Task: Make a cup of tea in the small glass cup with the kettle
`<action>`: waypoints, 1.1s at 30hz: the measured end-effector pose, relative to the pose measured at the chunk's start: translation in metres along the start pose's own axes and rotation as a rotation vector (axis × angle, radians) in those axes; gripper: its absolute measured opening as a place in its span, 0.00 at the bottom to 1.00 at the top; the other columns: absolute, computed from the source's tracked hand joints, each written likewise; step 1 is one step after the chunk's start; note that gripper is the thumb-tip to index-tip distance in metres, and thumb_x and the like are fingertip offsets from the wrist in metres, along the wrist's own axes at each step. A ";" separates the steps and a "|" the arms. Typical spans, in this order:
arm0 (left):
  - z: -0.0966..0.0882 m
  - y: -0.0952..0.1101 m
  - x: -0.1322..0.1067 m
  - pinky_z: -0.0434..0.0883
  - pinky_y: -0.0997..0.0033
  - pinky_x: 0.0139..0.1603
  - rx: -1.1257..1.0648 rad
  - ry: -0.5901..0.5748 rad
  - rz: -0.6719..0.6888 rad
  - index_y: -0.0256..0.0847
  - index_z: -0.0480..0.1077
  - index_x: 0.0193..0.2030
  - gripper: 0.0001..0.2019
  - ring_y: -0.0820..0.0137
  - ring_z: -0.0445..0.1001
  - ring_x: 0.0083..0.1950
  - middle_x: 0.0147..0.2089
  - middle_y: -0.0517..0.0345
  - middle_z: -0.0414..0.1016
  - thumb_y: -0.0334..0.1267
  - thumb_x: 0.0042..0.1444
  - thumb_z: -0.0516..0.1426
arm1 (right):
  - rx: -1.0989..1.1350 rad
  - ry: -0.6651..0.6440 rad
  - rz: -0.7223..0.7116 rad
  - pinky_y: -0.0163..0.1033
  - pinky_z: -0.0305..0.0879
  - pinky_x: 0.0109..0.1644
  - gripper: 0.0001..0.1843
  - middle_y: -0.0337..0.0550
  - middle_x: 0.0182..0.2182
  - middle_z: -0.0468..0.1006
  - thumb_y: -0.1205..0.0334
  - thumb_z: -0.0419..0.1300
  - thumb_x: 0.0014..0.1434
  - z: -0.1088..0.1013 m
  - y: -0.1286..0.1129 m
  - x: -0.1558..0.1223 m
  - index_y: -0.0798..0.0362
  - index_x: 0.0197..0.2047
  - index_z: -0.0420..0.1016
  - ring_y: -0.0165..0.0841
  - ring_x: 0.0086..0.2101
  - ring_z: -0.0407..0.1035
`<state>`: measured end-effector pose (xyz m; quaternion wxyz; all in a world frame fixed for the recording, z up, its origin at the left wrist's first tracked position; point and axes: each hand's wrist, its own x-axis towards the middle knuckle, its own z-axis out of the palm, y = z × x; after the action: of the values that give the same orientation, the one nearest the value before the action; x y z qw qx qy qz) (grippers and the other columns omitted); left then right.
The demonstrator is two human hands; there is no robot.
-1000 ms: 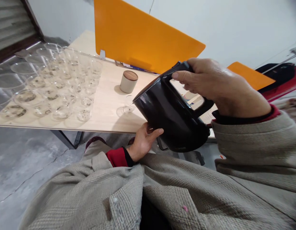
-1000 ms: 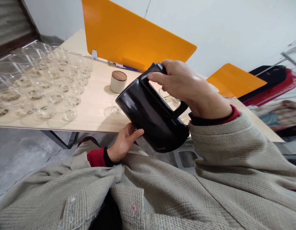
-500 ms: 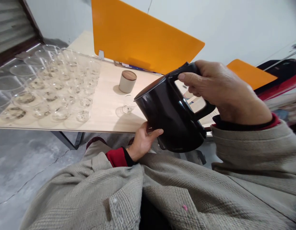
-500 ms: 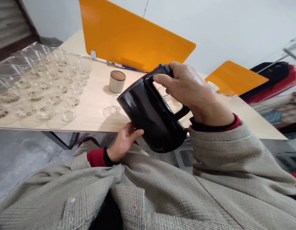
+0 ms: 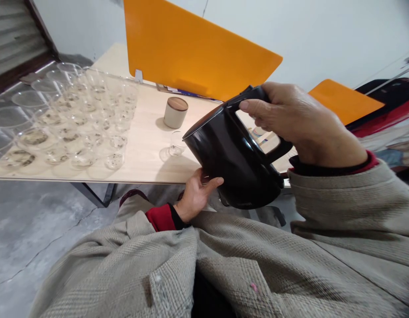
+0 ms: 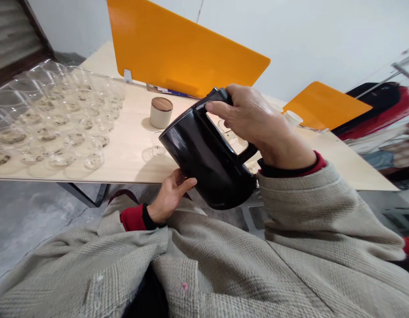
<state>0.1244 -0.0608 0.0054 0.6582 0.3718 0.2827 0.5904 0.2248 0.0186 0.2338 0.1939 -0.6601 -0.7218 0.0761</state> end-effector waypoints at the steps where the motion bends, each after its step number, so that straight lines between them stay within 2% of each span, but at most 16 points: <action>1: 0.000 0.000 0.000 0.72 0.49 0.69 -0.007 -0.001 0.001 0.38 0.74 0.58 0.33 0.52 0.80 0.63 0.62 0.41 0.82 0.58 0.55 0.73 | 0.004 -0.004 -0.010 0.40 0.54 0.31 0.15 0.31 0.20 0.65 0.66 0.62 0.69 0.000 0.000 0.001 0.49 0.29 0.67 0.28 0.23 0.62; 11: 0.002 0.002 -0.003 0.74 0.49 0.65 -0.029 0.003 -0.034 0.38 0.75 0.56 0.31 0.50 0.79 0.63 0.60 0.42 0.83 0.58 0.54 0.73 | -0.053 -0.005 -0.034 0.40 0.55 0.29 0.13 0.33 0.20 0.68 0.61 0.63 0.68 0.002 0.008 0.009 0.49 0.30 0.70 0.30 0.23 0.64; 18: 0.000 0.001 -0.001 0.74 0.48 0.65 -0.026 0.000 -0.025 0.39 0.75 0.57 0.32 0.51 0.79 0.64 0.62 0.42 0.82 0.58 0.54 0.73 | -0.041 -0.016 0.002 0.40 0.55 0.32 0.14 0.33 0.20 0.66 0.64 0.63 0.69 0.001 0.003 0.005 0.49 0.30 0.67 0.30 0.24 0.62; 22: -0.001 0.000 0.001 0.74 0.48 0.64 0.001 0.004 -0.015 0.40 0.75 0.55 0.30 0.51 0.79 0.62 0.59 0.43 0.83 0.58 0.55 0.72 | -0.035 -0.013 0.021 0.41 0.56 0.33 0.14 0.34 0.22 0.66 0.64 0.62 0.70 0.001 0.002 0.004 0.49 0.31 0.68 0.31 0.26 0.63; 33: 0.001 -0.001 -0.001 0.75 0.50 0.63 -0.006 0.008 -0.042 0.40 0.76 0.57 0.30 0.51 0.78 0.63 0.60 0.44 0.83 0.57 0.56 0.72 | -0.080 -0.022 -0.037 0.40 0.54 0.33 0.13 0.33 0.20 0.69 0.63 0.63 0.68 0.003 0.005 0.012 0.50 0.30 0.69 0.29 0.24 0.64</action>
<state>0.1254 -0.0623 0.0053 0.6704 0.3614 0.2917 0.5787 0.2273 0.0311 0.2315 0.1609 -0.6529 -0.7384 0.0506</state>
